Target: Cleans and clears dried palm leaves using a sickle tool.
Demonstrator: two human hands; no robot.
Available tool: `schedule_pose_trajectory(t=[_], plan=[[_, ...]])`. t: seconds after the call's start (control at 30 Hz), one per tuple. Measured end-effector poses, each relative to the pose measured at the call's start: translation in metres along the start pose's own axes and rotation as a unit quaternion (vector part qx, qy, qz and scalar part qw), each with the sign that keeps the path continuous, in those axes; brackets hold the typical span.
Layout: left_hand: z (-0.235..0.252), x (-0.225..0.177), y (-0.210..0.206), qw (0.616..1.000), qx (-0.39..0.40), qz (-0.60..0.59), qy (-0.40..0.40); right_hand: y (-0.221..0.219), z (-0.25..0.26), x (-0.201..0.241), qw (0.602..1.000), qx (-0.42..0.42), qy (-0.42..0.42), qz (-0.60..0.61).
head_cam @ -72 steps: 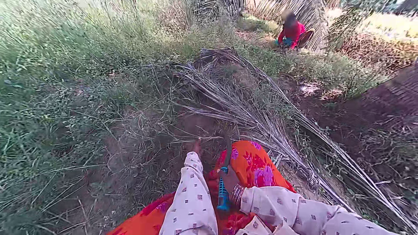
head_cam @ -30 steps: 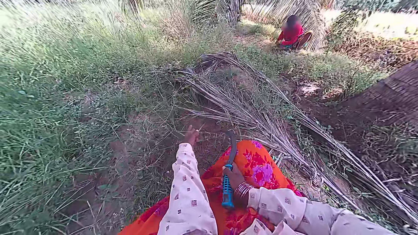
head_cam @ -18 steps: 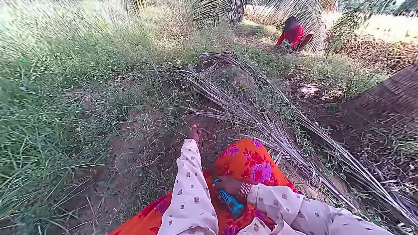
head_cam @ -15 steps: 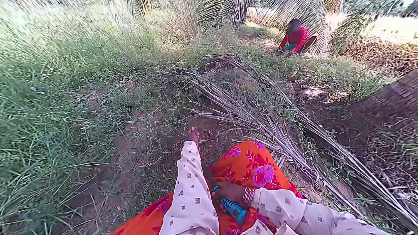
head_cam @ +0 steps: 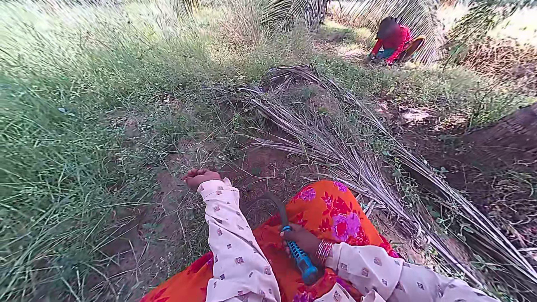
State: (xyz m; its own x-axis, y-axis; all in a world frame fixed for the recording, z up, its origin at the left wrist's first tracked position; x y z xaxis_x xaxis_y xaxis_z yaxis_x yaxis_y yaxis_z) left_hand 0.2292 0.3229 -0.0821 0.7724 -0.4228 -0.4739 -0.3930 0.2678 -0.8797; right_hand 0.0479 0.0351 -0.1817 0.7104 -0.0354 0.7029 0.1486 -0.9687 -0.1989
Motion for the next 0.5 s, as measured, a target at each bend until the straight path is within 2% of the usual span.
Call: schedule_pose_trajectory(t=[0.03,0.1,0.17,0.27,0.37,0.47,0.5], plan=[[-0.004,0.006,0.011,0.982,-0.095,0.119,0.114,0.004,-0.001,0.002,0.999,-0.031,-0.001,0.022],[-0.005,0.029,0.040,0.931,-0.177,0.260,0.185,0.010,-0.004,0.006,0.996,-0.074,0.004,0.045],[-0.022,0.050,0.052,0.907,-0.113,0.301,0.273,0.012,-0.004,0.010,0.995,-0.084,0.016,0.057],[-0.051,0.074,0.067,0.861,-0.061,0.366,0.347,0.011,-0.003,0.033,0.994,-0.081,0.053,0.051],[-0.059,0.078,0.069,0.829,-0.048,0.430,0.354,0.006,0.013,0.078,0.992,-0.071,0.101,-0.001],[-0.060,0.076,0.066,0.816,-0.036,0.460,0.349,0.011,0.052,0.117,0.990,-0.076,0.115,-0.038],[-0.060,0.076,0.068,0.826,-0.053,0.444,0.343,0.014,0.066,0.126,0.989,-0.089,0.114,-0.039]])
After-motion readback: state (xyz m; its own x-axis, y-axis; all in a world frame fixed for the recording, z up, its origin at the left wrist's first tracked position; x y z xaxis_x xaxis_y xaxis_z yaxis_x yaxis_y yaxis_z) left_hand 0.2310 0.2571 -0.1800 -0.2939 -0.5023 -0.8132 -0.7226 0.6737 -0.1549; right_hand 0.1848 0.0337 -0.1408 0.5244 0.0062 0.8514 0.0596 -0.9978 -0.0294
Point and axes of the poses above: each hand's wrist, its own z-axis towards the middle knuckle, its own y-axis out of the back of the hand, x = y × z, the point moved 10 cm from there along z, towards the middle knuckle, and after that the axes turned 1 degree about x, right-handed, at the moved point
